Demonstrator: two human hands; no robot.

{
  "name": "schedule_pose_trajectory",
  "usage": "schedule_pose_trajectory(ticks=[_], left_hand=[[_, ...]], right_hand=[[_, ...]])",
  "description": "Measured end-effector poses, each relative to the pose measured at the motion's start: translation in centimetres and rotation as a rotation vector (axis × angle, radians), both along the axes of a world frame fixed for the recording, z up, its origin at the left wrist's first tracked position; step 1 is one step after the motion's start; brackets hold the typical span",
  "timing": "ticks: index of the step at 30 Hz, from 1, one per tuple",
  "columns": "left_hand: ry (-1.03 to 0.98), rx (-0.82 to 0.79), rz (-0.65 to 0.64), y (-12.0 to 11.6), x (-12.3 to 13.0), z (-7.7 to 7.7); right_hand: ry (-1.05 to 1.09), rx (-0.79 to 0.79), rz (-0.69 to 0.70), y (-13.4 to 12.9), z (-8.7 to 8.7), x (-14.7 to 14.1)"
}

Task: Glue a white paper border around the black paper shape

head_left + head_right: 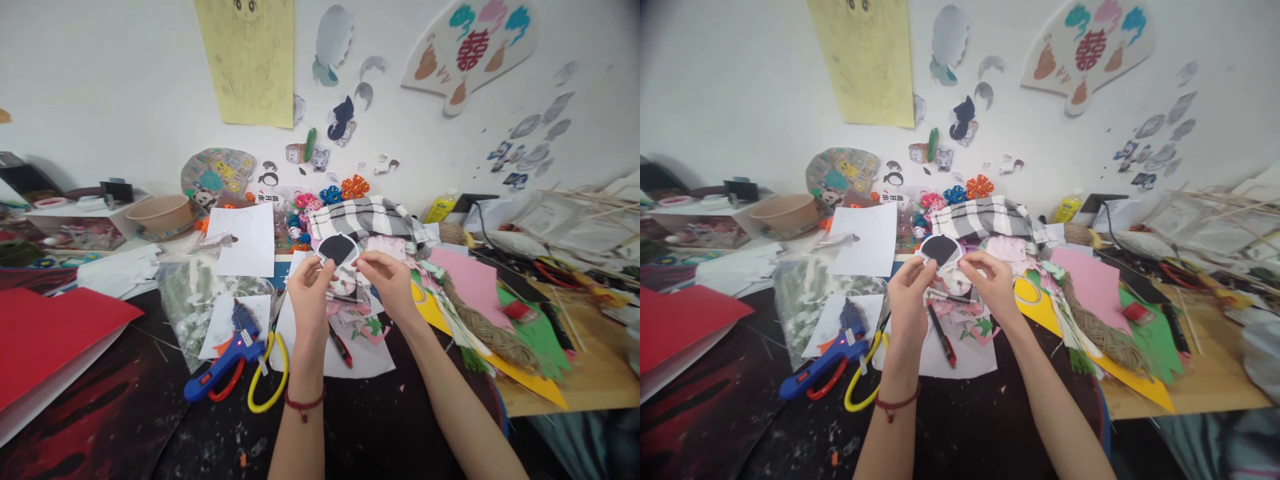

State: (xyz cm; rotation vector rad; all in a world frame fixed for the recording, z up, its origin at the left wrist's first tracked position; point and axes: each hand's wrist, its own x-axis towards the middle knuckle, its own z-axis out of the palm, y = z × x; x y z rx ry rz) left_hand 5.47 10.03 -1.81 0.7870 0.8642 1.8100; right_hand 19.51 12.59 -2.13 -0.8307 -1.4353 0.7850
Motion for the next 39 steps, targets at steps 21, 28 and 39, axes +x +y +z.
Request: schedule_pose_trajectory(ticks=[21,28,39], left_hand=[[0.053,0.038,0.002,0.1,0.2,-0.1],[0.078,0.051,0.007,0.0,0.3,-0.2],[0.018,0.035,0.059,0.1,0.0,-0.2]], right_hand=[[0.074,-0.047,0.018,0.2,-0.3,0.2],[0.075,-0.051,-0.006,0.1,-0.2,0.3],[0.226,-0.071,-0.122,1.5,-0.6,1.3]])
